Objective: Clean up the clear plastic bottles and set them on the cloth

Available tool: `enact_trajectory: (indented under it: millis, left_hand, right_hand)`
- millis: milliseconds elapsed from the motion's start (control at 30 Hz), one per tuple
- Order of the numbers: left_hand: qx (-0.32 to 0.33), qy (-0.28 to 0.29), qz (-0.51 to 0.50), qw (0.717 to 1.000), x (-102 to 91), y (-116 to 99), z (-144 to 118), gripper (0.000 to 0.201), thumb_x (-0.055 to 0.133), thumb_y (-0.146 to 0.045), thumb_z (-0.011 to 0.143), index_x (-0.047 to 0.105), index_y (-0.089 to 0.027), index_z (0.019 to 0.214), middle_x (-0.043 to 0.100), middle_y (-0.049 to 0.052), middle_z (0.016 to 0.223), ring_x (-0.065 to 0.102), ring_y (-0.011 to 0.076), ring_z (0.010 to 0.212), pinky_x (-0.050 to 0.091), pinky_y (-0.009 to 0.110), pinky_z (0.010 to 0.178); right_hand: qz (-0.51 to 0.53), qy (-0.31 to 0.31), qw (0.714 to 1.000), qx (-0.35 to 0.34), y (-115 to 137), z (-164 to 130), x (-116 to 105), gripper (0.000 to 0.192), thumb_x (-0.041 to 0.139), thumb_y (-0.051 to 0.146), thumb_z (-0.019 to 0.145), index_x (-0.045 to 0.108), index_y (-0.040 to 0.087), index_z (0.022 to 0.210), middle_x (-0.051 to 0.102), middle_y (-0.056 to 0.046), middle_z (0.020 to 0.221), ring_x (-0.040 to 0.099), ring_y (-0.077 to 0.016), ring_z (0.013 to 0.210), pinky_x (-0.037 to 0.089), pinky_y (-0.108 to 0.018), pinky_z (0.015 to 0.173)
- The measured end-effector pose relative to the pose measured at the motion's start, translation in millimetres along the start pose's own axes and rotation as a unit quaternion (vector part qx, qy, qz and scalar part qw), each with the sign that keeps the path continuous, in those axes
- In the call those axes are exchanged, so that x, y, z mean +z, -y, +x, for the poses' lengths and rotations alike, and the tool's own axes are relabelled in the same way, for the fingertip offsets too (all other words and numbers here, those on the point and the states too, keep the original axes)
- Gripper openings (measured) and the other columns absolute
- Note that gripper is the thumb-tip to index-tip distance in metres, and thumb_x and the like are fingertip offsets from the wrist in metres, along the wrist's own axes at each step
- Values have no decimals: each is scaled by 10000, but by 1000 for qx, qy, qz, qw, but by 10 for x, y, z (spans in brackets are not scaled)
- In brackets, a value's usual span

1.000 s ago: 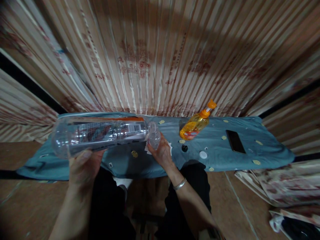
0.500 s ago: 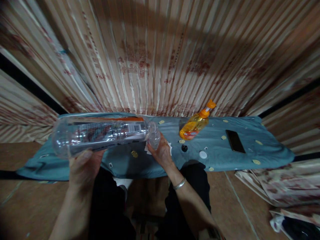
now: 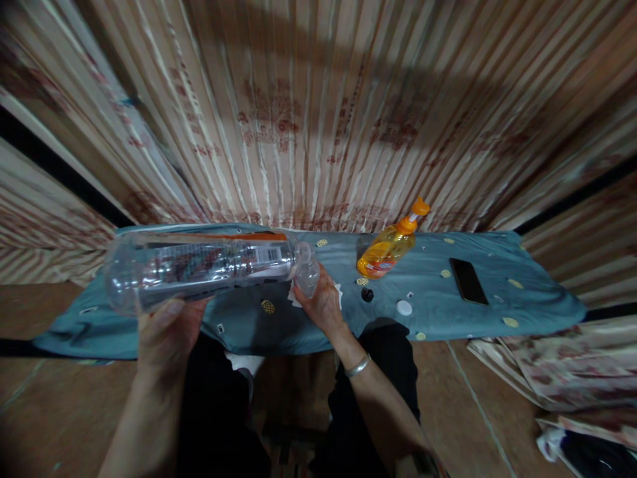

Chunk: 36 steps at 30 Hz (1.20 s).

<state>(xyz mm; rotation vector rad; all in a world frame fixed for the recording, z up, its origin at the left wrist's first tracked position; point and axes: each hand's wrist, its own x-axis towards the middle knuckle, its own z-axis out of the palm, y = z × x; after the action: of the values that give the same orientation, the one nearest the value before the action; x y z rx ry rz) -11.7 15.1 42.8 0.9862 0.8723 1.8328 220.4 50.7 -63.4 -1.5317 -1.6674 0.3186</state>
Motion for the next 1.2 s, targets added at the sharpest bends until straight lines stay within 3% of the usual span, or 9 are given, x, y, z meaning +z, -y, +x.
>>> enact_trajectory:
  millis: [133,433,1200]
  left_hand:
    - [-4,-9,-5,1000,-12,1,-7,717,948,-431,553,656,-314,1198,711,56,991,713,311,980,632,525,875]
    - [-13,-22,10,1000,11,-8,-10,741,949,-472,516,652,-317,1177,706,71,1009,707,322,989,635,519,853]
    - [-8,-8,24,1000,36,-34,7,718,931,-482,522,655,-314,1164,707,65,968,714,329,962,625,544,861]
  right_hand:
    - [1,11,1000,14,21,8,-15,724,730,385,827,481,94,1442,692,-247,1289,694,-390,1182,560,-610,1008]
    - [4,-3,1000,0,21,5,-2,687,726,363,831,491,126,1432,699,-237,1286,708,-381,1150,568,-627,990]
    - [4,0,1000,1,-6,4,6,723,725,397,830,485,82,1435,705,-247,1268,706,-383,1155,575,-613,984]
